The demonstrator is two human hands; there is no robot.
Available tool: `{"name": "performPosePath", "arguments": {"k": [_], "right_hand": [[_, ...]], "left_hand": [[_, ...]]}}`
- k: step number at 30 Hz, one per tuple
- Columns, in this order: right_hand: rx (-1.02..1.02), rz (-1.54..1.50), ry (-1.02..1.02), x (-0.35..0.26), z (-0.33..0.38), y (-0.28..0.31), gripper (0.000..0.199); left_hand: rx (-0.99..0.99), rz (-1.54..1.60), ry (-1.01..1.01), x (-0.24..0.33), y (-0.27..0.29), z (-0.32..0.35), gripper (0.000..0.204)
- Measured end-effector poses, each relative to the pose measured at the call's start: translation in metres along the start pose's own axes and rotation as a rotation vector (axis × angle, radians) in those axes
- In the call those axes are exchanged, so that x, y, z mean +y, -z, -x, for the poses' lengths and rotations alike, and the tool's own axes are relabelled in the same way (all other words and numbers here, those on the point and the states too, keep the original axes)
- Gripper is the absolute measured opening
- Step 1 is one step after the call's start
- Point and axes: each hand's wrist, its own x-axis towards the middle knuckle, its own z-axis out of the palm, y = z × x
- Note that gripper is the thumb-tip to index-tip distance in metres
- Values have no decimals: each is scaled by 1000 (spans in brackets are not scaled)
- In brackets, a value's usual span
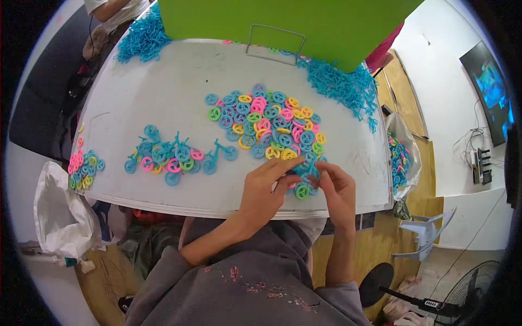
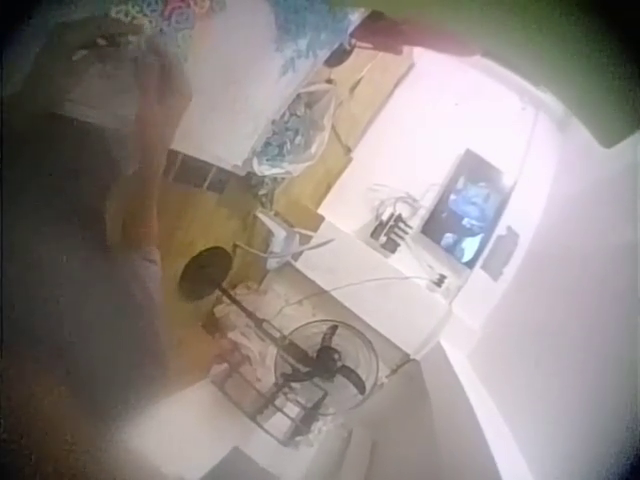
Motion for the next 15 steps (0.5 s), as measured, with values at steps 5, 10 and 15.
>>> {"name": "performPosePath", "arguments": {"k": [5,10,15], "right_hand": [[-2,260,144,3,15,-14,23],[197,189,201,23,11,7,9],[155,197,100,34,17,-2,5]], "left_hand": [[-43,-183,-136,1,4,12,39],[-31,-366,59,-2,20,22,32],[-94,-603,-102,-13,21,31,24]]}}
